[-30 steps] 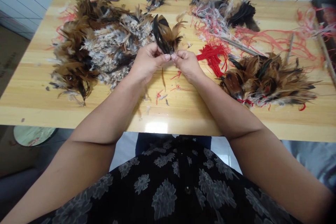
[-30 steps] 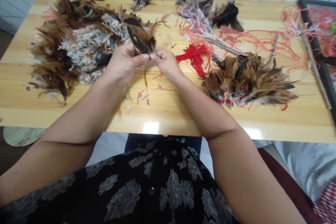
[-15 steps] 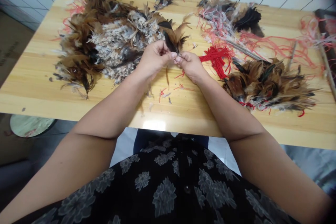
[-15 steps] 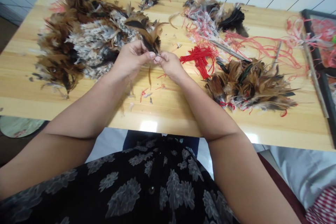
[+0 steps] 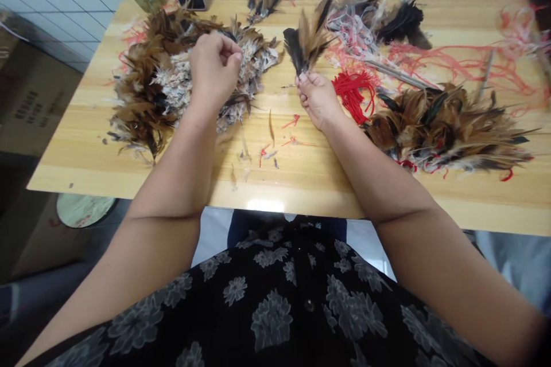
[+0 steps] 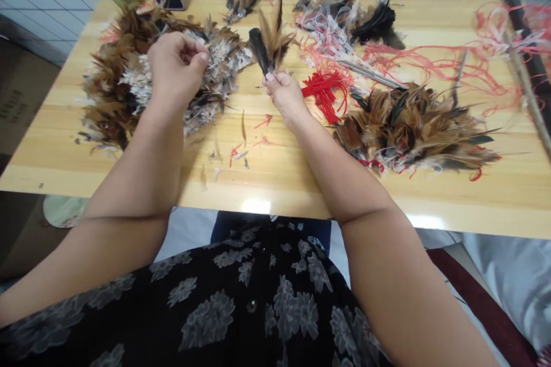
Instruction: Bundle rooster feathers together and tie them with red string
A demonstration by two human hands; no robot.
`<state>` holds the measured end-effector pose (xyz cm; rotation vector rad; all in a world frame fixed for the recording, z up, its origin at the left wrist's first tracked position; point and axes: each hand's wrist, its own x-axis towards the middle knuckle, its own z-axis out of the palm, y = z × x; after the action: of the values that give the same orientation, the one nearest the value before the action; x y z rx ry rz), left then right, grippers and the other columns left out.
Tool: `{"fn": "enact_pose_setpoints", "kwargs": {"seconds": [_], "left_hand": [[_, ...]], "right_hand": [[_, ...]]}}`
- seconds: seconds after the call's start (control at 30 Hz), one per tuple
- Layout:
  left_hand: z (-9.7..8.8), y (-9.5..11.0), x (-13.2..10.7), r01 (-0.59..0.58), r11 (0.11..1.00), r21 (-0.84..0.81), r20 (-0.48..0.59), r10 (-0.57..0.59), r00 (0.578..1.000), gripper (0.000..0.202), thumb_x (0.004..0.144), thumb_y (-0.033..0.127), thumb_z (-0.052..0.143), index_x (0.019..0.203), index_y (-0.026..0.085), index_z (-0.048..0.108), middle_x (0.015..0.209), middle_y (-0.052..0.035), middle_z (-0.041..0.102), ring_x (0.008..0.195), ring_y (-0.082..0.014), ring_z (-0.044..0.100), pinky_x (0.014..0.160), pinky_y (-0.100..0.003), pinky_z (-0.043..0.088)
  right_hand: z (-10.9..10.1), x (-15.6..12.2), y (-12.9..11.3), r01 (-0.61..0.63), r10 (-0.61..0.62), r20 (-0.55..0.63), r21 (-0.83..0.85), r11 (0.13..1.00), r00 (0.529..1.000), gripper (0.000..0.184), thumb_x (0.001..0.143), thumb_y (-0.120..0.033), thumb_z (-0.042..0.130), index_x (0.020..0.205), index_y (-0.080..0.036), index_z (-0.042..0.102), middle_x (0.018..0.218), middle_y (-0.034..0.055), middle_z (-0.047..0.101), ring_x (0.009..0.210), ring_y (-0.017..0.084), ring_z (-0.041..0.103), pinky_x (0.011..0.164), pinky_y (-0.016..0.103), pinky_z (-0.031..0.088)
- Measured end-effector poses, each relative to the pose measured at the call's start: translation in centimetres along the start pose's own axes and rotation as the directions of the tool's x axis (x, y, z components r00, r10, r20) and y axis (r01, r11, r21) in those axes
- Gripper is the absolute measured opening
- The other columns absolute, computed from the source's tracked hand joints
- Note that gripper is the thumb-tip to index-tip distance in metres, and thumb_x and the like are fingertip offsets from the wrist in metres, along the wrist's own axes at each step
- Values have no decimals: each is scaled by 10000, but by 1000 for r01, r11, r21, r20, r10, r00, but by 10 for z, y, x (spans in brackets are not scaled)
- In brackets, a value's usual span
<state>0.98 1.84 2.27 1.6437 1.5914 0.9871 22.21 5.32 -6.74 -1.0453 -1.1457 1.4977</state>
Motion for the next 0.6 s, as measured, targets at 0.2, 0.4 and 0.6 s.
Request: {"fn": "enact_pose_setpoints", "kwargs": {"seconds": [0.2, 0.4, 0.6], "left_hand": [[-5, -2, 55, 112, 889, 444, -150, -50, 987, 211, 1057, 366, 956, 946, 259, 812, 1012, -52, 801, 1261, -308, 594, 1219, -455, 429], [13, -5, 97, 237, 733, 638, -260, -84, 962, 649, 904, 26, 927, 602, 300, 422, 734, 11, 374, 992, -232, 458, 1122, -373, 410], [4, -11, 96, 173, 822, 542, -225, -57, 973, 696, 913, -108, 809, 613, 281, 316, 763, -3, 216, 1094, -230, 560, 1236, -354, 390]], "right_hand": [[8, -2, -5, -21, 21, -27, 7, 1000, 999, 398, 1237, -392, 685, 899, -213, 574, 761, -55, 452, 678, 63, 438, 627, 170, 345], [14, -2, -7, 3, -1, -70, 31, 999, 998, 454, 1246, -471, 652, 888, -195, 607, 786, -47, 512, 704, 64, 456, 653, 161, 378], [18, 2, -5, 41, -40, -51, 4, 999, 998, 404, 1245, -330, 650, 873, -178, 603, 862, -33, 601, 810, 69, 569, 818, 179, 510]]}}
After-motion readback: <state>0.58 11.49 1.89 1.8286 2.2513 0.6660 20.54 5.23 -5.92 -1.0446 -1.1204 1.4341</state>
